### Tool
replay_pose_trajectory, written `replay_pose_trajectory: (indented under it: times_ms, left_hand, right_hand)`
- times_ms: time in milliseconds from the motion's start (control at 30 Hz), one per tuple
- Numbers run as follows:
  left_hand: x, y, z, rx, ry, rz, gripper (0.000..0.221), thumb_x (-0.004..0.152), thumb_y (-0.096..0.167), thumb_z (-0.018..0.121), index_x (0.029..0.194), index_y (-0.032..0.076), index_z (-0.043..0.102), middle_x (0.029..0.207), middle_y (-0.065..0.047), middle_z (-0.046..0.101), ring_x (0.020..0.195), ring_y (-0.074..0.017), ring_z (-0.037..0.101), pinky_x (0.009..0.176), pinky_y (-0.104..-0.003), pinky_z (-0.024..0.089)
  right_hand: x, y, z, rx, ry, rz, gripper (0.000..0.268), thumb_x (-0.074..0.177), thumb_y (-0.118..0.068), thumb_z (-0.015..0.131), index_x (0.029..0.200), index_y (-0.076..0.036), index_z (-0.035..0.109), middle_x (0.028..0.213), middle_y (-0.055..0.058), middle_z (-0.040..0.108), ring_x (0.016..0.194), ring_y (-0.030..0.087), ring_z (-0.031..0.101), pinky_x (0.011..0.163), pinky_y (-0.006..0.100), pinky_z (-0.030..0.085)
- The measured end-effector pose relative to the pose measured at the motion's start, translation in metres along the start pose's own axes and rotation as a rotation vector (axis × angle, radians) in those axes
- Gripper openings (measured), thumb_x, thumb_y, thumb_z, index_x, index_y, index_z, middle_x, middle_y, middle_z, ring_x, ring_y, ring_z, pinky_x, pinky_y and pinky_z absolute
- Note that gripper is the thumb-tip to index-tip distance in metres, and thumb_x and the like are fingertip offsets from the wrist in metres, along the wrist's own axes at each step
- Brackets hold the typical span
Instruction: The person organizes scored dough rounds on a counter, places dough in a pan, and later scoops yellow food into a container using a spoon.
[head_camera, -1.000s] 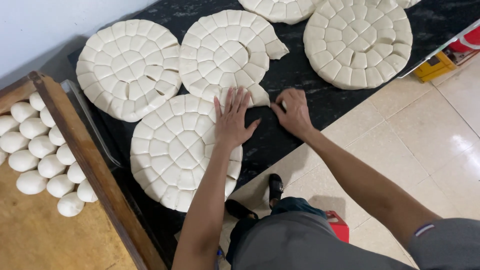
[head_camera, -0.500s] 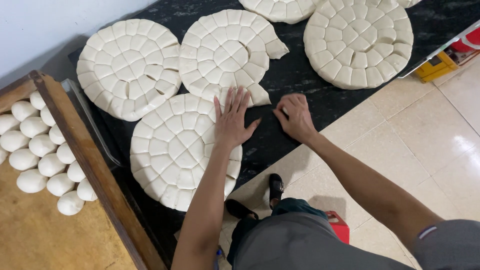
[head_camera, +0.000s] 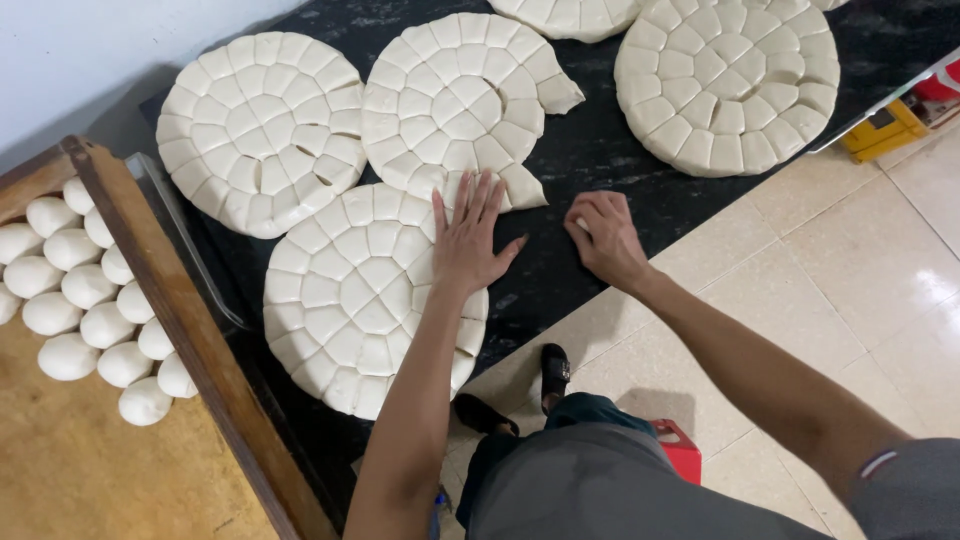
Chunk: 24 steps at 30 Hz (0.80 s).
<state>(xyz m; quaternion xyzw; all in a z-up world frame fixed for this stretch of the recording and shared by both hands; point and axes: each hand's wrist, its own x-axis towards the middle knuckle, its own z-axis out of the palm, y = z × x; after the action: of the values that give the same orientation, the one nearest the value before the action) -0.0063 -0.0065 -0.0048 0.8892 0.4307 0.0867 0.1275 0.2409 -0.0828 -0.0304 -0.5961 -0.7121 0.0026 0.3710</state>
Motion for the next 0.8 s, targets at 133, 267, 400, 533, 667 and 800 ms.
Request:
replay_pose_trajectory:
  times_ms: [133, 267, 400, 533, 667, 800]
  left_hand:
    - [0.000, -0.002, 0.000, -0.001, 0.020, 0.024, 0.094, 0.090, 0.060, 0.062, 0.163, 0.016, 0.022, 0.172, -0.003, 0.014, 0.159, -0.0259, 0.004, 0.124, -0.061, -0.006]
    - [-0.001, 0.001, 0.001, -0.014, 0.016, 0.010, 0.095, 0.090, 0.061, 0.062, 0.163, 0.016, 0.022, 0.172, -0.003, 0.015, 0.159, -0.0255, 0.004, 0.124, -0.062, -0.006]
    - [-0.001, -0.002, 0.005, 0.004, 0.041, 0.024, 0.094, 0.090, 0.061, 0.061, 0.164, 0.017, 0.024, 0.172, -0.002, 0.016, 0.160, -0.0253, 0.004, 0.125, -0.062, -0.005]
    - [0.001, -0.001, 0.005, 0.000, 0.024, 0.008, 0.092, 0.090, 0.061, 0.061, 0.163, 0.016, 0.025, 0.172, -0.002, 0.016, 0.160, -0.0250, 0.003, 0.125, -0.062, -0.006]
    - [0.007, 0.002, 0.007, 0.009, 0.004, -0.042, 0.093, 0.088, 0.061, 0.061, 0.162, 0.016, 0.026, 0.171, -0.002, 0.015, 0.158, -0.0249, 0.001, 0.123, -0.062, -0.007]
    - [0.007, -0.010, -0.012, -0.206, -0.028, -0.080, 0.086, 0.091, 0.062, 0.061, 0.159, 0.016, 0.036, 0.169, -0.004, 0.025, 0.158, -0.0247, 0.009, 0.124, -0.059, -0.004]
  right_hand:
    - [0.016, 0.042, -0.007, -0.131, -0.015, 0.044, 0.013, 0.091, -0.012, 0.081, 0.094, -0.007, 0.070, 0.104, 0.013, 0.063, 0.102, 0.036, 0.056, 0.090, 0.049, 0.044]
    - [0.047, 0.046, 0.030, -0.162, 0.117, 0.112, 0.016, 0.093, -0.013, 0.083, 0.093, -0.007, 0.068, 0.104, 0.011, 0.063, 0.105, 0.034, 0.058, 0.095, 0.050, 0.045]
    - [0.028, 0.000, 0.008, -0.003, 0.038, 0.031, 0.018, 0.087, -0.013, 0.082, 0.094, -0.006, 0.067, 0.103, 0.013, 0.063, 0.104, 0.036, 0.057, 0.092, 0.050, 0.046]
    - [0.012, 0.018, -0.024, 0.015, -0.088, -0.151, 0.016, 0.085, -0.011, 0.078, 0.094, -0.007, 0.066, 0.105, 0.014, 0.063, 0.104, 0.037, 0.058, 0.091, 0.049, 0.046]
    - [0.042, 0.055, 0.009, -0.067, 0.017, -0.015, 0.018, 0.092, -0.009, 0.080, 0.094, -0.004, 0.063, 0.101, 0.015, 0.061, 0.101, 0.039, 0.055, 0.090, 0.050, 0.046]
    - [0.024, 0.035, 0.019, 0.022, 0.023, 0.055, 0.021, 0.093, -0.013, 0.079, 0.104, -0.003, 0.064, 0.110, 0.015, 0.064, 0.108, 0.039, 0.058, 0.096, 0.051, 0.043]
